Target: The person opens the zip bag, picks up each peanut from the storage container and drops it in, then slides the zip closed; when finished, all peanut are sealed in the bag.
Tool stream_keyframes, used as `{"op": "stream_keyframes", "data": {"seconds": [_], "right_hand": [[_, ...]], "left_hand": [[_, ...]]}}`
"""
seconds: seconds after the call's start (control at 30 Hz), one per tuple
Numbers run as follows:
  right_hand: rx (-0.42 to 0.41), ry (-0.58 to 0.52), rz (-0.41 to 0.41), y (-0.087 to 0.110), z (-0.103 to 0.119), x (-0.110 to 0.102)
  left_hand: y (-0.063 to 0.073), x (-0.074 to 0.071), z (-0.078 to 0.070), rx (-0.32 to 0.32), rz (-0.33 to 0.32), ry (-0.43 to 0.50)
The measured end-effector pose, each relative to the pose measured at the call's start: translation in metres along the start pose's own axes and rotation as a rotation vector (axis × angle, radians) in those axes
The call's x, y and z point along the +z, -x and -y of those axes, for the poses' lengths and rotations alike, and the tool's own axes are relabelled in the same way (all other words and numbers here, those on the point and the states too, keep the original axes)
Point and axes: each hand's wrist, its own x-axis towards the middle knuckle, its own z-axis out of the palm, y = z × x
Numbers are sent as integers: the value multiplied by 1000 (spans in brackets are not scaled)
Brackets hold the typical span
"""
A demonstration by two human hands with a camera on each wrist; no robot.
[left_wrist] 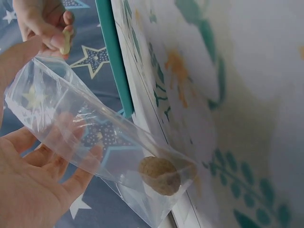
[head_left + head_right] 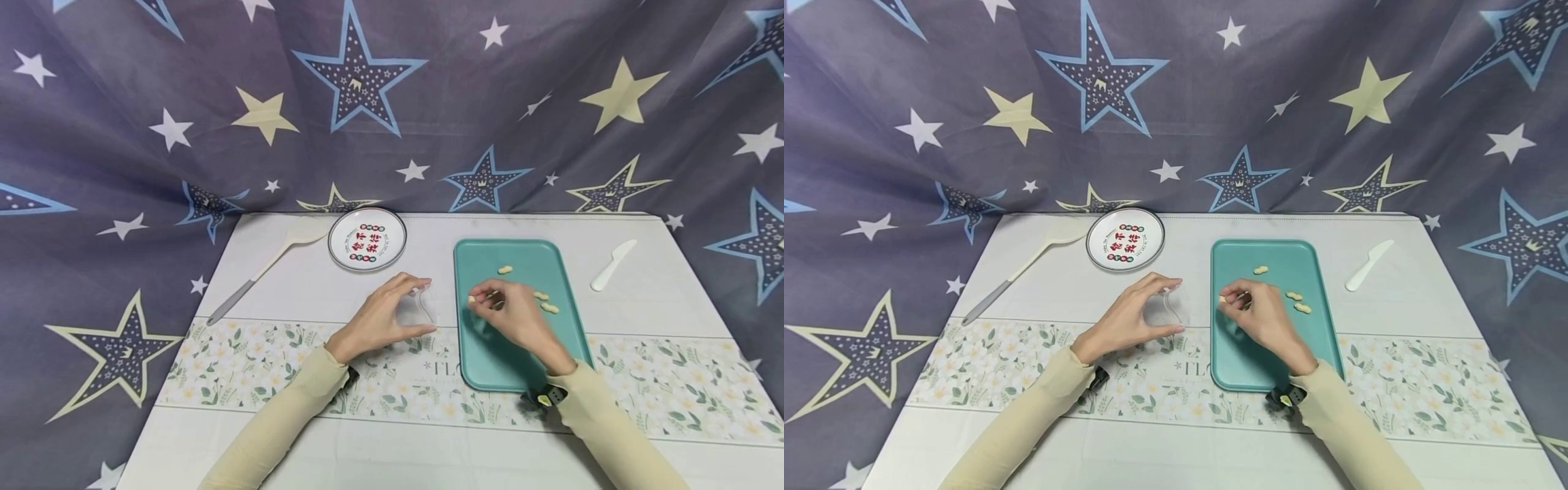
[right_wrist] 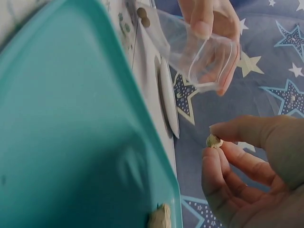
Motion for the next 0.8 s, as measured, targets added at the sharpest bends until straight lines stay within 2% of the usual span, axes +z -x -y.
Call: {"op": "stream_keyframes", "data": {"seconds": [0.2, 0.6, 0.8], "right_hand": [[-41, -33, -7, -6, 11, 8], [-81, -140, 48, -10, 33, 22], [-107, -157, 42, -11, 35, 29]], "left_hand": [[-2, 1, 0, 3, 9, 7], [-3, 3, -4, 11, 19, 10], [-4, 5, -6, 14, 16, 12]]}}
